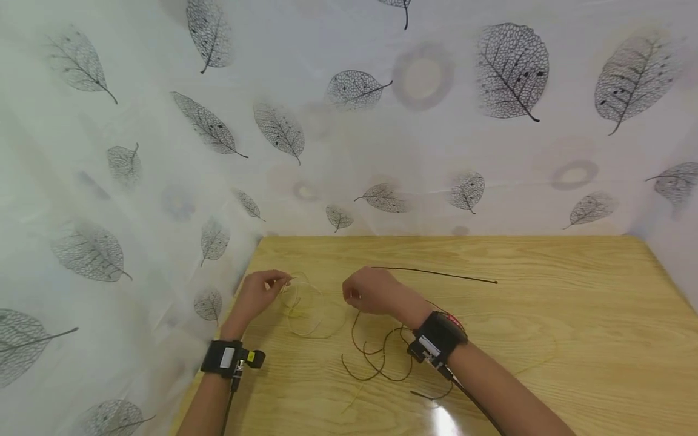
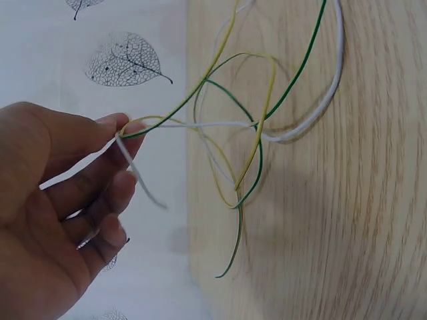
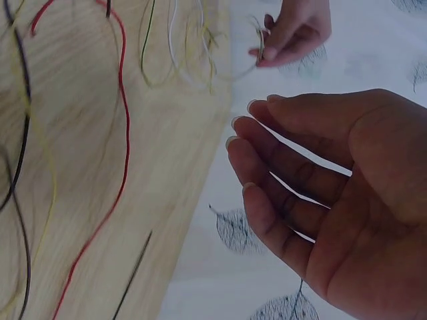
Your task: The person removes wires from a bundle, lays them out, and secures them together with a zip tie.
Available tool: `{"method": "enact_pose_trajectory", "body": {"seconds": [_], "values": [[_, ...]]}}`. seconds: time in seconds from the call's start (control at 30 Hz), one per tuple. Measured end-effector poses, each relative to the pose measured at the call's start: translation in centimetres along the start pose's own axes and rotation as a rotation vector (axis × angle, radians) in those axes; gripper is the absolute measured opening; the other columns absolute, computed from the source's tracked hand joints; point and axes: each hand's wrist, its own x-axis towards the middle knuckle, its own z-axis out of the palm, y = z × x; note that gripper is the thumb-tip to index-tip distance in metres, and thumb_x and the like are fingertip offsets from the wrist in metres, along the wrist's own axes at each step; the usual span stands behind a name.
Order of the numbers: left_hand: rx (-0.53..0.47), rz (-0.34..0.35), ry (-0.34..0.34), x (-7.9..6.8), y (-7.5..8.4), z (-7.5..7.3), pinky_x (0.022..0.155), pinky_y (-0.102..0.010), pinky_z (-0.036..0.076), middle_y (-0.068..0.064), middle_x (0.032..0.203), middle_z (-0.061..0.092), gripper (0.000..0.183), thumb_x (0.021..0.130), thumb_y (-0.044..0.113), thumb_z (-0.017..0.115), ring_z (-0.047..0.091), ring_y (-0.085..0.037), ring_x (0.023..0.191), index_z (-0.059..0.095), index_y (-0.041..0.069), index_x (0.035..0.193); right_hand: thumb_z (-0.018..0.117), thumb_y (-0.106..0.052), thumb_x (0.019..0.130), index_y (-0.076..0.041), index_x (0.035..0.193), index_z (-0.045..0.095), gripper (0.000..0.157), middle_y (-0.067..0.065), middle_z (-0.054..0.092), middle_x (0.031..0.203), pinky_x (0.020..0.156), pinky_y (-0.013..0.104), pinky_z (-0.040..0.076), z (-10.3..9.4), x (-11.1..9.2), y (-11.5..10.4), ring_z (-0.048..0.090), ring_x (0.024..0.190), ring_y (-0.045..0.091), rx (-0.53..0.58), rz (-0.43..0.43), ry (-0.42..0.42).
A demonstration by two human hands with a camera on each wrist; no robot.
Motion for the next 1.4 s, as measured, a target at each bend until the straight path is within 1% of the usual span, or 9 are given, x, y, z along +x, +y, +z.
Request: {"method": "enact_pose_trajectory", "body": {"seconds": [0.17, 0.37, 0.5, 0.67, 0.8, 1.0, 1.1, 1.2, 1.4], "values": [[0.014, 0.007, -0.002, -0.1, -0.4, -0.2, 0.052, -0.030, 0.050, -0.005, 0.096, 0.074, 0.021, 0.088, 0.003, 0.069, 0.061, -0.016, 0.070, 0.076, 0.010, 0.106, 0.067, -0.014, 0.090, -0.014, 0.090, 0.075, 0.008, -0.005, 0.071, 0.084, 0.066, 0.027, 0.054, 1.4, 2.0, -0.8, 0.062, 0.075, 0.010, 0.005, -0.014, -0.045], [0.108, 0.060, 0.098, -0.3, -0.5, -1.1, 0.055, -0.033, 0.051, -0.005, 0.091, 0.074, 0.018, 0.085, 0.006, 0.074, 0.061, -0.017, 0.069, 0.077, 0.011, 0.102, 0.065, -0.017, 0.092, -0.016, 0.093, 0.075, 0.010, -0.006, 0.071, 0.088, 0.068, 0.026, 0.054, 1.7, 3.6, -1.9, 0.062, 0.078, 0.010, -0.022, -0.004, -0.083], [0.139, 0.188, 0.129, -0.2, 0.7, -1.5, 0.061, -0.035, 0.053, -0.001, 0.093, 0.073, 0.014, 0.082, 0.013, 0.078, 0.061, -0.018, 0.077, 0.078, 0.013, 0.096, 0.062, -0.024, 0.096, -0.018, 0.090, 0.074, 0.015, -0.006, 0.069, 0.081, 0.061, 0.026, 0.054, 1.3, 4.6, -2.7, 0.060, 0.071, 0.008, -0.030, 0.025, -0.077], [0.140, 0.347, 0.110, 0.1, 2.5, -1.4, 0.074, -0.035, 0.056, 0.001, 0.106, 0.070, 0.013, 0.079, 0.017, 0.081, 0.061, -0.017, 0.097, 0.078, 0.015, 0.091, 0.055, -0.036, 0.100, -0.019, 0.084, 0.072, 0.029, -0.009, 0.063, 0.068, 0.051, 0.024, 0.050, 1.2, 5.9, -3.7, 0.057, 0.059, 0.006, -0.008, 0.099, -0.051], [0.167, 0.397, 0.090, 0.1, 3.2, -1.4, 0.073, -0.033, 0.056, 0.005, 0.097, 0.073, 0.014, 0.079, 0.021, 0.080, 0.064, -0.012, 0.090, 0.079, 0.018, 0.092, 0.060, -0.037, 0.096, -0.019, 0.083, 0.073, 0.025, -0.010, 0.062, 0.066, 0.045, 0.023, 0.047, 1.4, 6.5, -4.3, 0.056, 0.055, 0.006, -0.044, 0.161, -0.017], [0.133, 0.472, 0.117, -0.1, 3.9, -1.7, 0.068, -0.031, 0.053, 0.008, 0.082, 0.074, 0.014, 0.076, 0.017, 0.083, 0.062, -0.010, 0.079, 0.080, 0.019, 0.089, 0.066, -0.023, 0.091, -0.019, 0.073, 0.067, 0.018, -0.009, 0.055, 0.058, 0.040, 0.022, 0.042, 1.9, 6.2, -4.6, 0.051, 0.050, 0.006, -0.151, 0.135, 0.083], [0.107, 0.466, 0.124, -0.3, 3.6, -1.9, 0.069, -0.031, 0.051, 0.009, 0.084, 0.075, 0.014, 0.076, 0.017, 0.082, 0.061, -0.010, 0.079, 0.079, 0.019, 0.090, 0.061, -0.018, 0.087, -0.022, 0.064, 0.057, 0.024, -0.010, 0.046, 0.055, 0.037, 0.020, 0.030, 1.5, 5.6, -4.2, 0.043, 0.048, 0.006, -0.193, 0.129, 0.124], [0.095, 0.412, 0.131, -0.8, 2.8, -2.2, 0.067, -0.032, 0.051, 0.008, 0.087, 0.075, 0.014, 0.078, 0.017, 0.081, 0.061, -0.011, 0.078, 0.078, 0.019, 0.092, 0.059, -0.013, 0.084, -0.023, 0.061, 0.049, 0.027, -0.010, 0.041, 0.052, 0.037, 0.020, 0.021, 0.4, 4.8, -3.8, 0.037, 0.046, 0.006, -0.198, 0.125, 0.162], [0.077, 0.347, 0.143, -1.4, 1.3, -3.3, 0.067, -0.036, 0.054, 0.000, 0.090, 0.072, 0.014, 0.084, 0.011, 0.076, 0.063, -0.015, 0.079, 0.075, 0.012, 0.098, 0.060, -0.012, 0.081, -0.024, 0.064, 0.054, 0.022, -0.011, 0.049, 0.054, 0.035, 0.021, 0.024, -2.2, 3.0, -2.5, 0.043, 0.046, 0.007, -0.228, 0.124, 0.257]]}}
